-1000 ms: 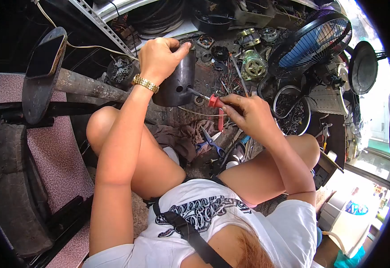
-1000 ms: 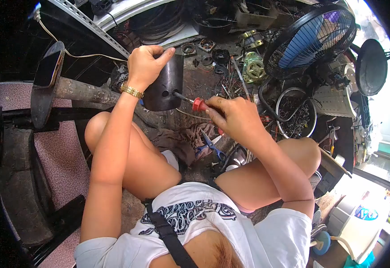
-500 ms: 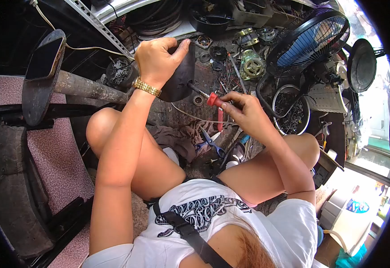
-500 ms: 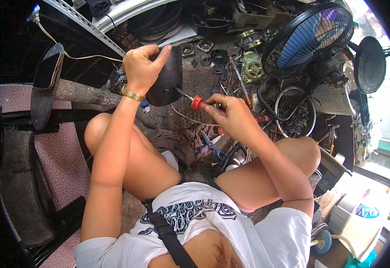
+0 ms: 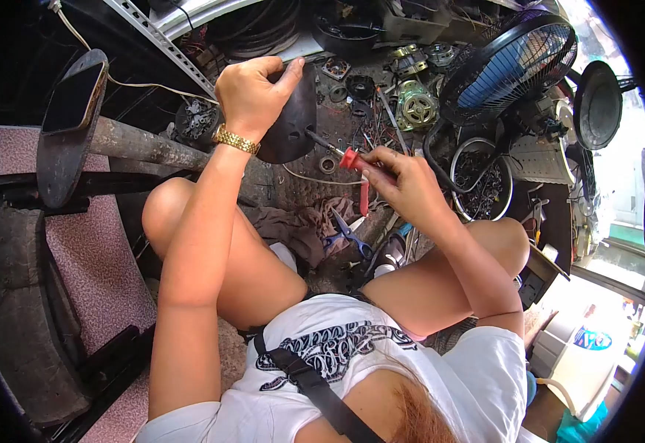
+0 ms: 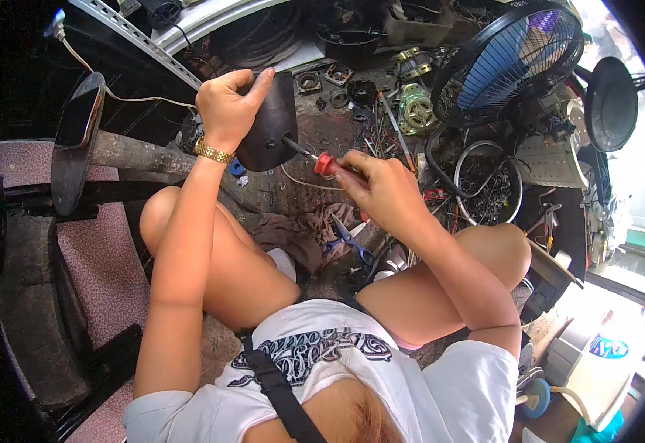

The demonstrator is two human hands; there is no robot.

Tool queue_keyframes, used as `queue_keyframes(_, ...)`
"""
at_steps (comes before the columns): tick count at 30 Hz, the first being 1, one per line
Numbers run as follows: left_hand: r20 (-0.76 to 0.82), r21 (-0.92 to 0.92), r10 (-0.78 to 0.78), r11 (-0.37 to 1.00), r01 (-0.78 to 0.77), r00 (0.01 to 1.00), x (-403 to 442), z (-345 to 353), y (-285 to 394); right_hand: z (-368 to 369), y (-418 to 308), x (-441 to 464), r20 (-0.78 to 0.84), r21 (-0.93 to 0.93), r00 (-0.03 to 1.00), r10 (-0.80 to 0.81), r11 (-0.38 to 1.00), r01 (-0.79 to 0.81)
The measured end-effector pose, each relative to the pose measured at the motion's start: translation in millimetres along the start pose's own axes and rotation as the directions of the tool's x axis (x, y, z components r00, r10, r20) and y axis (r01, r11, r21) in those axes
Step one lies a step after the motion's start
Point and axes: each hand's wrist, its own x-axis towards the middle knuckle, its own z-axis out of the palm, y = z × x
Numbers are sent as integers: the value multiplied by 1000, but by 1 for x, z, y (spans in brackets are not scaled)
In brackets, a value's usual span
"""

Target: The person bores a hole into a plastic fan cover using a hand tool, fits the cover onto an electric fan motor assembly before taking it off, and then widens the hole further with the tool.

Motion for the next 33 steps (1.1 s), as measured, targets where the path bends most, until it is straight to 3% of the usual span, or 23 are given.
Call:
queue_keyframes(2,46,27,-15,1000,14,999,1,1,-2,-3,-4,1,-16,-172,1000,-23,985,20)
queue_keyframes(3,47,26,-14,1000,12,999,1,1,-1,-2,0,2,-17,-171,1000,-21,985,18)
queue_keyframes(5,74,4,-72,997,72,995,2,0,0,3,9,4,-108,-336,972,-209,928,162)
queue_keyframes(12,74,39,-6,999,3,997,4,-1,1,8,12,1,-175,-491,903,-393,829,266)
queue_keyframes(15,51,15,15,1000,-16,999,5,-1,0,7,7,0,-162,-425,918,-363,865,267)
queue_keyframes(17,1,23,66,998,-66,998,4,-2,2,2,0,-1,-35,-208,998,-56,977,47)
queue_keyframes(24,-76,88,188,979,-181,979,5,-5,7,14,22,6,-24,91,997,-72,993,74)
queue_keyframes(27,-94,138,229,967,-215,969,5,-6,8,16,18,6,-14,200,1000,-16,980,19)
queue_keyframes(29,-112,163,263,956,-243,958,5,-6,8,16,18,6,101,361,988,117,921,-146)
queue_keyframes(33,-120,175,272,953,-249,955,5,-5,10,20,24,6,88,379,989,122,914,-147)
